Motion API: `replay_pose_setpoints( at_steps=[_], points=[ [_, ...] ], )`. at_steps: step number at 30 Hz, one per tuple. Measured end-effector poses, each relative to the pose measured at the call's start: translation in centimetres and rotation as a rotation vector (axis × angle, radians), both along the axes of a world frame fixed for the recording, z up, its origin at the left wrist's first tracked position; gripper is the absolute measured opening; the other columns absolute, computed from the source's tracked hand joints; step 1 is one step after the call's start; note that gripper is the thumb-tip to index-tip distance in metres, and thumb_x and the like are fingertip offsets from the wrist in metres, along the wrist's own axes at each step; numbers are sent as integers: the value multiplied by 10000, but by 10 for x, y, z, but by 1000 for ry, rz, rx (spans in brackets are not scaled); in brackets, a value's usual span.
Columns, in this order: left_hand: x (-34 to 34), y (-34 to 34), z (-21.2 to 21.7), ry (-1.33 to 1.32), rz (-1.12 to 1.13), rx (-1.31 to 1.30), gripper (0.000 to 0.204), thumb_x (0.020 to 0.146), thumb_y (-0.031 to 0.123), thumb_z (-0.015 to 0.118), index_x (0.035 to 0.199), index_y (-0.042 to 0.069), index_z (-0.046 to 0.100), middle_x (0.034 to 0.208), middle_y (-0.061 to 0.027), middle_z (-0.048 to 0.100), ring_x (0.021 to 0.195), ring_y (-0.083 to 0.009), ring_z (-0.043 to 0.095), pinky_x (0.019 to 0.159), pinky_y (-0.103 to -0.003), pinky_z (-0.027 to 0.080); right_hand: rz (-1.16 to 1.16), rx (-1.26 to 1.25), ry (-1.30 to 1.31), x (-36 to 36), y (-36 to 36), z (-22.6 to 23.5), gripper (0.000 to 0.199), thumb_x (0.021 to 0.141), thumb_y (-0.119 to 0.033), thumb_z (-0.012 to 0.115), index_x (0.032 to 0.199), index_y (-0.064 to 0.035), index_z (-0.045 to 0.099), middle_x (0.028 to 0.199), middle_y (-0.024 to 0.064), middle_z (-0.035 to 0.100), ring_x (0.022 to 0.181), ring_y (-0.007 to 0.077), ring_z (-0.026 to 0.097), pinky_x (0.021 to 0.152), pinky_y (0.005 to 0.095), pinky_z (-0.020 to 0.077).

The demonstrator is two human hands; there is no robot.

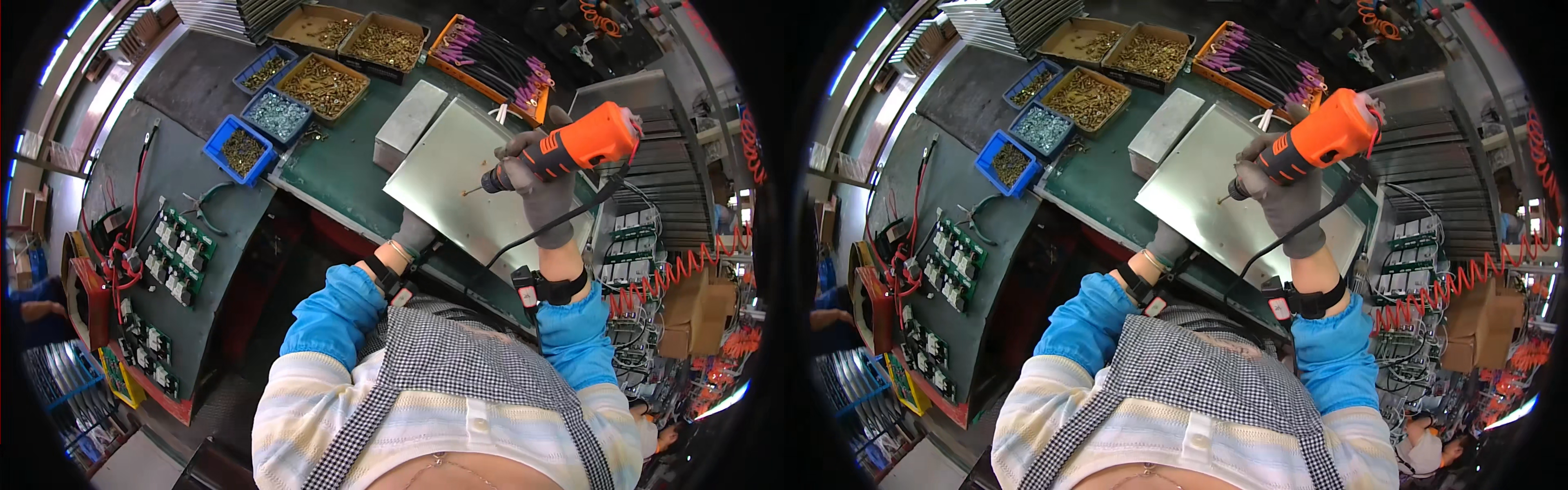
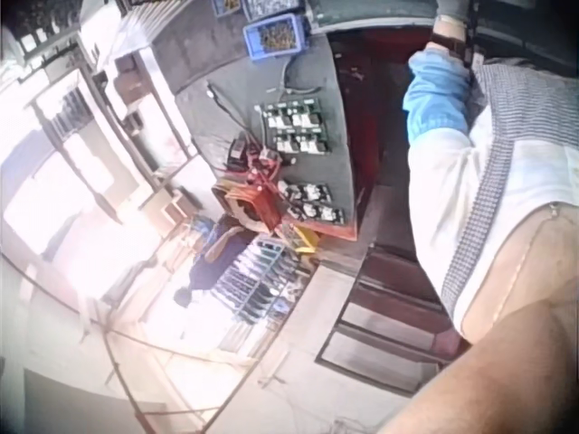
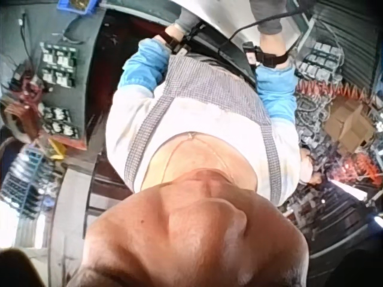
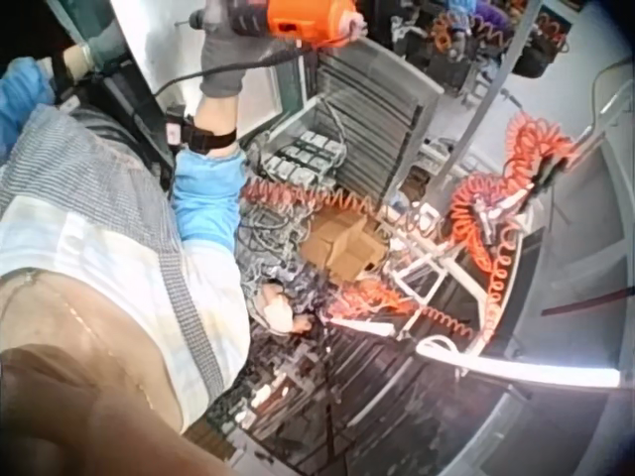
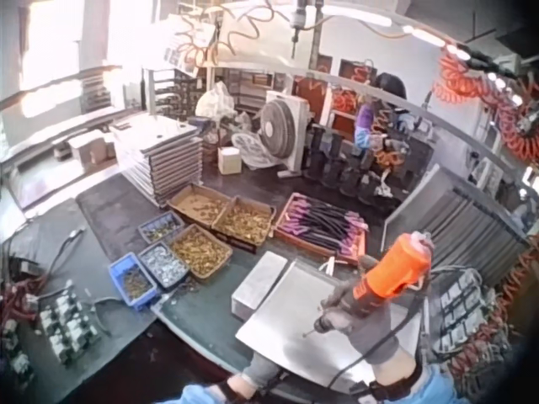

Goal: Assembling electronic components onto PCBs and into metal housings using power screwdrivers.

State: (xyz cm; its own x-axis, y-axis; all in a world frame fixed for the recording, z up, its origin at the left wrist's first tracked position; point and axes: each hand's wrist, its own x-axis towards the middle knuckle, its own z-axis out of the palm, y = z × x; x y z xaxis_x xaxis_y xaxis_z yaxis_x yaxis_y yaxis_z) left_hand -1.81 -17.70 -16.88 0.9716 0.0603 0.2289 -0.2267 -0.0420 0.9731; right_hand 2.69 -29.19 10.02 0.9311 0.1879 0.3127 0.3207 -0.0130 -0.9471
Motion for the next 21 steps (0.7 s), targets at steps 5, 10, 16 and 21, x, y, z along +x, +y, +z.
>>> replay_pose_setpoints(
  at_steps=[5,10,16,21],
  points=[
    [6,-2,-4,-43,8,116,280,921,85,598,1192,17,584,1140,-111,626,1034,-210,613,838,-367,530,-38,84,-32,-1,-8,-7,678,751,38,675,1336,-11,337,862,55,645,777,160,664,702,310,570],
    [4,1,8,-154,32,265,325,895,93,630,1211,28,587,1134,-126,632,1024,-241,623,854,-382,524,-36,183,-64,4,-19,-16,723,776,40,663,1382,-41,278,893,76,641,824,200,671,785,383,571],
    [1,2,16,-12,-118,-220,367,876,122,658,1226,34,595,1146,-142,641,1017,-273,635,874,-392,517,-61,114,-67,3,-20,-17,721,811,35,657,1414,-70,276,932,82,629,848,207,656,812,428,567],
    [1,0,17,-13,-71,118,376,888,172,651,1240,47,601,1169,-128,643,1044,-275,631,885,-397,514,-63,26,14,-4,-5,-6,657,753,36,687,1324,-22,368,870,63,640,771,165,647,706,325,556]
  ],
)
